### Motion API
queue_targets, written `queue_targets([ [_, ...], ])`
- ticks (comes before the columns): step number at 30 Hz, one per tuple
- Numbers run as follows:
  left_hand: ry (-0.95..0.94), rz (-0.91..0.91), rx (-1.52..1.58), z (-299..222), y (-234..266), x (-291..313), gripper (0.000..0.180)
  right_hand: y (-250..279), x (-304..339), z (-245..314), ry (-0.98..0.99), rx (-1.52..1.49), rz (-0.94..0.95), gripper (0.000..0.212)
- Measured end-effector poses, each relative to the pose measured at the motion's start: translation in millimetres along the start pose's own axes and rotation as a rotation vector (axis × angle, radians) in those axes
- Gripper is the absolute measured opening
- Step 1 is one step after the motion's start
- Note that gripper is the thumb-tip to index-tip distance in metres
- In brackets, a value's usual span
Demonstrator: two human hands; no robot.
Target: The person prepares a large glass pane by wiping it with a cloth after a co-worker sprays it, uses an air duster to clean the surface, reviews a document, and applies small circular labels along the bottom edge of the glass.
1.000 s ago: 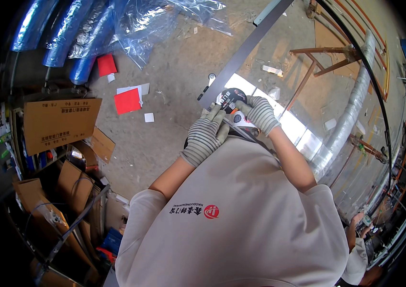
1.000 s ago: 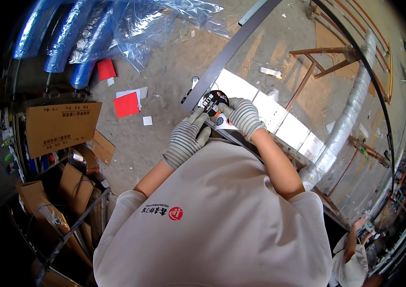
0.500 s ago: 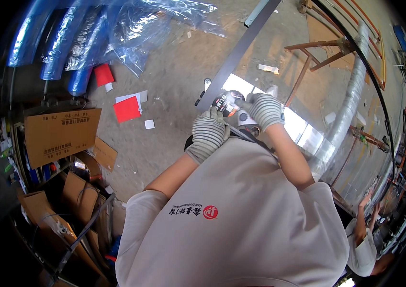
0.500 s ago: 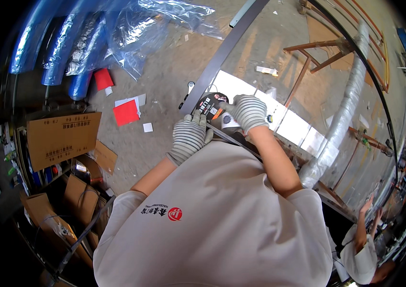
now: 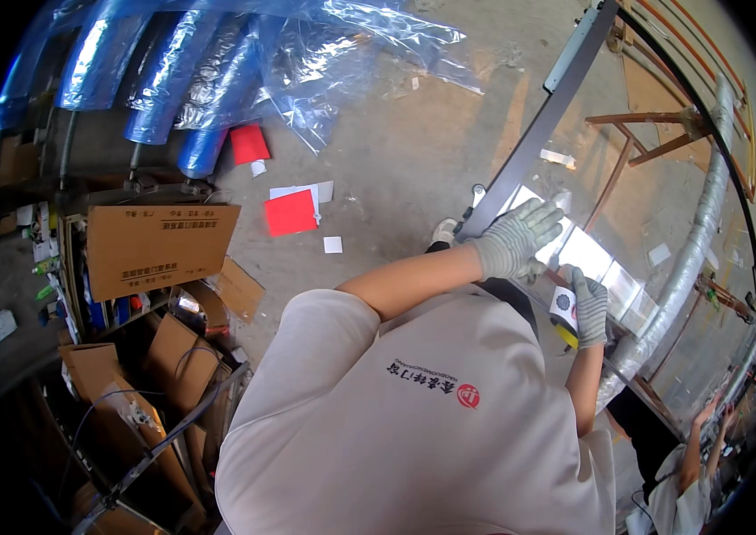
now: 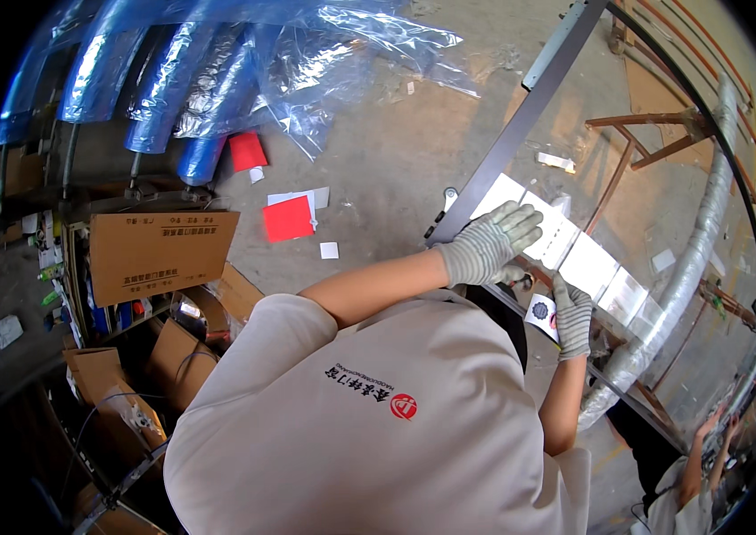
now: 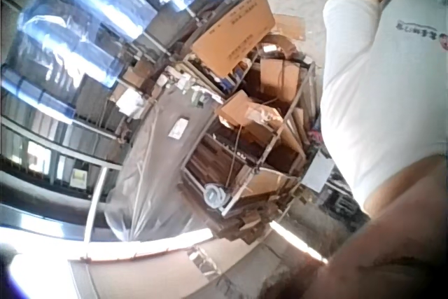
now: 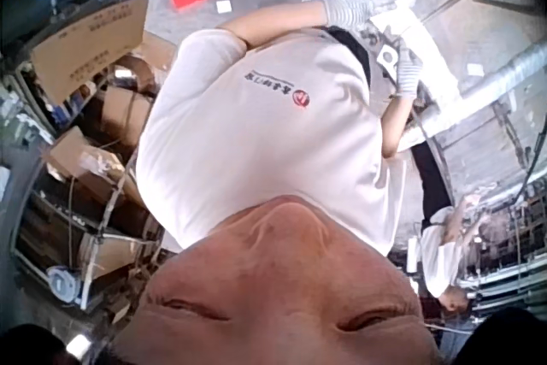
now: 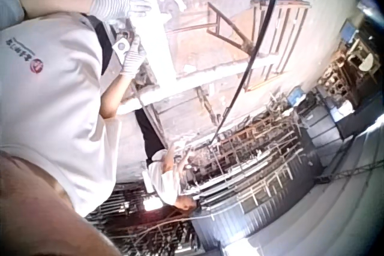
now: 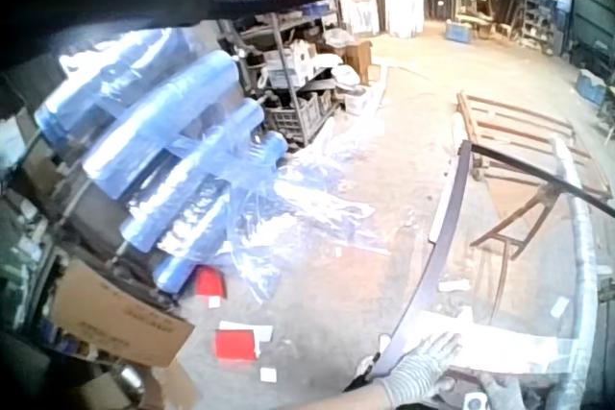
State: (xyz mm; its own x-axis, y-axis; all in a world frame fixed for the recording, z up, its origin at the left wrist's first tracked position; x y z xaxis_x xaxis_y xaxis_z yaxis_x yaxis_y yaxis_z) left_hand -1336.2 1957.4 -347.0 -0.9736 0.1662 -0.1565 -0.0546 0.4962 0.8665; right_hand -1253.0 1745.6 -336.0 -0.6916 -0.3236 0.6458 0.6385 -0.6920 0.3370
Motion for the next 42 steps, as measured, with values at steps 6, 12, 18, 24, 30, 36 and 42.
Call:
queue_targets([
  [6,0.024,0.066,0.036,-11.1,16.6,20.0,0.065,-35.5,27.1,52.2,0.11,-0.176,0.139,0.041],
  [12,0.154,0.16,0.08,-49.2,37.4,73.2,0.057,-52.8,13.5,73.9,0.142,-0.276,0.321,0.052],
  [18,0.436,-0.082,0.498,-55.1,51.3,136.9,0.029,-102.2,-1.2,111.4,0.317,-0.354,0.301,0.05],
  [24,0.959,-0.397,1.084,-4.1,85.2,185.7,0.033,-165.4,11.1,145.3,0.292,-0.491,0.405,0.03],
  [30,0.906,-0.473,1.091,96.6,173.1,196.2,0.033,-239.5,3.4,220.6,0.527,-0.004,0.14,0.037],
  [36,0.724,-0.456,1.488,179.6,280.5,180.4,0.023,-319.6,-9.4,305.8,0.546,-0.296,0.188,0.033],
  [42,0.677,-0.204,1.415,252.4,313.3,141.2,0.012,-331.8,-46.0,357.8,0.403,-0.196,0.15,0.031],
])
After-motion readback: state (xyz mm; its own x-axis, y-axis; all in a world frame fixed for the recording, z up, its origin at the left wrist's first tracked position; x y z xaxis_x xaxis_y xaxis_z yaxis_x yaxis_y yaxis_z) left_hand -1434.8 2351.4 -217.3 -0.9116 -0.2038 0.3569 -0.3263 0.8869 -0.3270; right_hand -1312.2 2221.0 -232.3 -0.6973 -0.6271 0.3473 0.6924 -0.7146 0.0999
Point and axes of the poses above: each hand's wrist, its own x-axis away from the middle knuckle, its own y-axis out of the back of the hand, z = x × y, the point moved 1 cm from there along -x, towards the middle knuckle, and after that the axes turned 3 degrees about -y, right-handed, at the moved point
